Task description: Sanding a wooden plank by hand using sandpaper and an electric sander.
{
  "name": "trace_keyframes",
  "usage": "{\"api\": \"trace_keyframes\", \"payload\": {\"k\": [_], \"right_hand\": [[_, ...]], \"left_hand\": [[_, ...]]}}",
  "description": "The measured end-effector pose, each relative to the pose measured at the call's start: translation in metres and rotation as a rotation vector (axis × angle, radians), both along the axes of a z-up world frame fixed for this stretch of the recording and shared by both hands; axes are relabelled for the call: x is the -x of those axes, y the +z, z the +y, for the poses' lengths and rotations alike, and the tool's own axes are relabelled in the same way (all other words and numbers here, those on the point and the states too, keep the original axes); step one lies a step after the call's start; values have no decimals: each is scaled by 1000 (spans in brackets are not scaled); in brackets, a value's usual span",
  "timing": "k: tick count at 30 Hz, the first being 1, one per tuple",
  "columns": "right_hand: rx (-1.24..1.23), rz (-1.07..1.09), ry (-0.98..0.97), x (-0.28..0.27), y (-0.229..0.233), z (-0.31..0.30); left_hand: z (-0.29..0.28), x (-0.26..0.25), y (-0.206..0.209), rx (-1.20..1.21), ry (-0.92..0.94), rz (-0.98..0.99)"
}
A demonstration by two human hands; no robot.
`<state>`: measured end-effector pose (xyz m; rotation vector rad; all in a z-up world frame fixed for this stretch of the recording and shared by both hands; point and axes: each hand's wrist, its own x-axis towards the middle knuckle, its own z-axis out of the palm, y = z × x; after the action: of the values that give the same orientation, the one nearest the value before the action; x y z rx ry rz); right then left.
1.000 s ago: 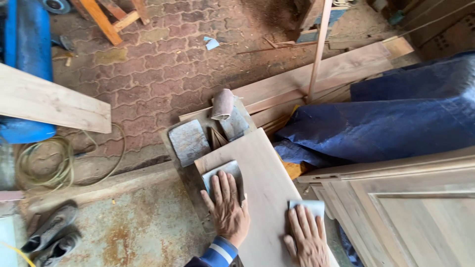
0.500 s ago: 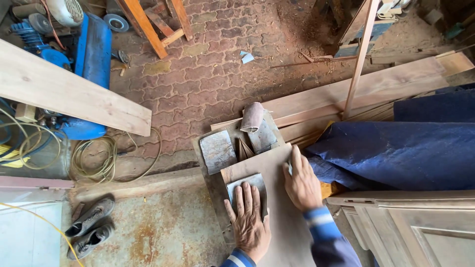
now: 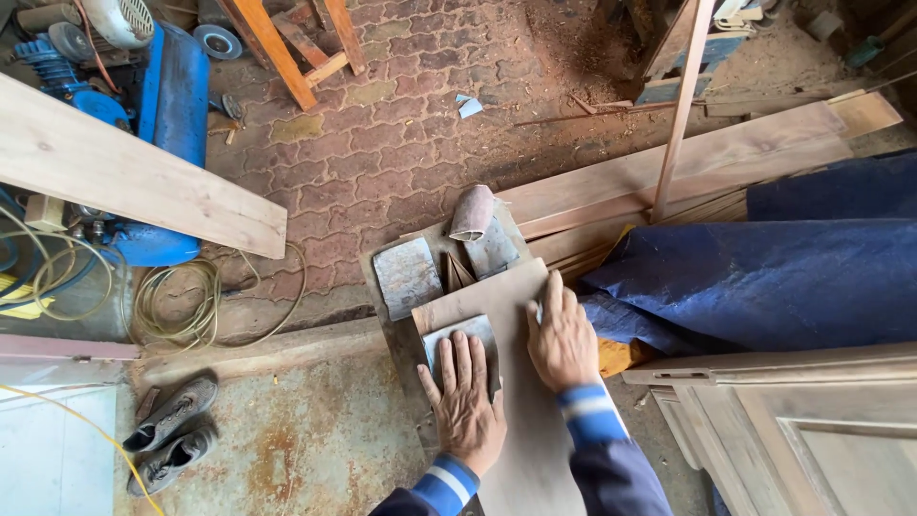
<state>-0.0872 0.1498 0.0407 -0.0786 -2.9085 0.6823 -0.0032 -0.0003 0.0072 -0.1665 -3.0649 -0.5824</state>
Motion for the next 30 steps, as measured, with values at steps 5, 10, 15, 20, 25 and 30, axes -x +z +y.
{"api": "trace_keyframes", "payload": {"k": [5,10,15,20,25,30], "right_hand": [[-145,-179,-80,-166,-31,52],[-286,-42,-112,-270,-135,129],[-78,19,-134,-173,-10,44],[-50,-18,-271,-111,-4,17],[-102,62,-228,-217,-4,56],[-42,-123,-284,-428,7,126]], "left_hand": [[3,-1,4,81,-10,-58],[2,3,6,28,-3,-95],[3,3,15,83,14,-42],[1,1,-6,116,-2,80],[15,-31,-18,216,-71,182],[78,-164,-10,179,-356,120]]}}
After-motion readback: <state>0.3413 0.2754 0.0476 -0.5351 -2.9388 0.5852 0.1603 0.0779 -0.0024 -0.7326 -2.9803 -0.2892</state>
